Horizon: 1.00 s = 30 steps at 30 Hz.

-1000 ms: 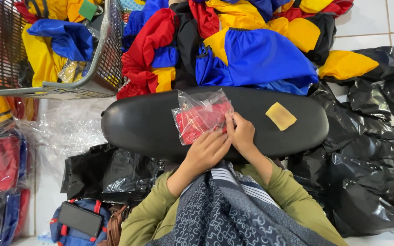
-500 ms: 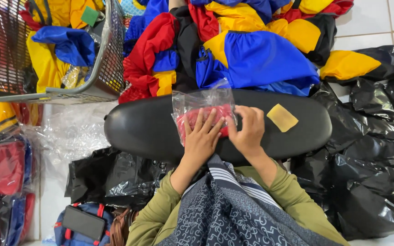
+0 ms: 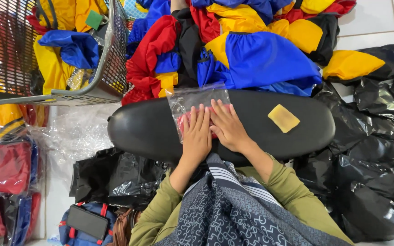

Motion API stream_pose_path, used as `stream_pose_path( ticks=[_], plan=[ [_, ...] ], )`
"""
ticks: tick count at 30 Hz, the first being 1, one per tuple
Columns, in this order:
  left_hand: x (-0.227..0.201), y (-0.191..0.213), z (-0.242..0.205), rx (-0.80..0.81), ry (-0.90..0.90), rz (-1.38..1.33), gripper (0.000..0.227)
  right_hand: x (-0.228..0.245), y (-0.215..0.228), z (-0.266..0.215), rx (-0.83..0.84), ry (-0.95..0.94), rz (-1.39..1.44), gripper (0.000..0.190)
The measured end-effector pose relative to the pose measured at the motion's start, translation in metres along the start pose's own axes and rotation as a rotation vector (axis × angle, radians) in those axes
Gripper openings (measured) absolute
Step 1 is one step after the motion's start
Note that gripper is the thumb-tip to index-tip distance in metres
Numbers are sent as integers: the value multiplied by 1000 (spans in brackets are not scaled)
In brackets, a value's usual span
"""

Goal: The person cleans a red fabric cover using a sponge, folds it, and places it into a clear plastic bag followed by a black mailing bag. They then pick up a yellow fabric cover and use shears to trim a section of the material.

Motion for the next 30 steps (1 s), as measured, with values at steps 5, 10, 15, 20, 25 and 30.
stream_pose_path(
  ticks=[5, 10, 15, 20, 25, 30],
  plan=[
    [-7, 7, 5, -101, 67, 103, 58, -3, -3, -4, 103, -229, -8, 53],
    [-5, 23, 7, -164, 144, 217, 63, -1, -9, -8, 15, -421, -144, 76],
    [8, 25, 3, -201, 286, 144, 101, 4, -4, -8, -43, -380, -70, 81],
    [20, 31, 2, -343, 253, -175, 105, 1, 20, -2, -184, -404, 255, 97],
    [19, 65, 15, -371, 400, -662, 139, -20, 36, -11, -304, -617, 966, 118],
    [5, 85, 29, -407, 179, -810, 75, -4, 93, 8, -452, -188, 668, 18]
  ],
)
Point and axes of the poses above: each hand's wrist, its own z-axis towards the middle knuckle, its own y-axis out of the back of the hand, x = y × z, the point moved 1 cm from there along z, towards the middle knuckle, and after that the axes turned 6 degrees about -x, right-handed, at the moved point
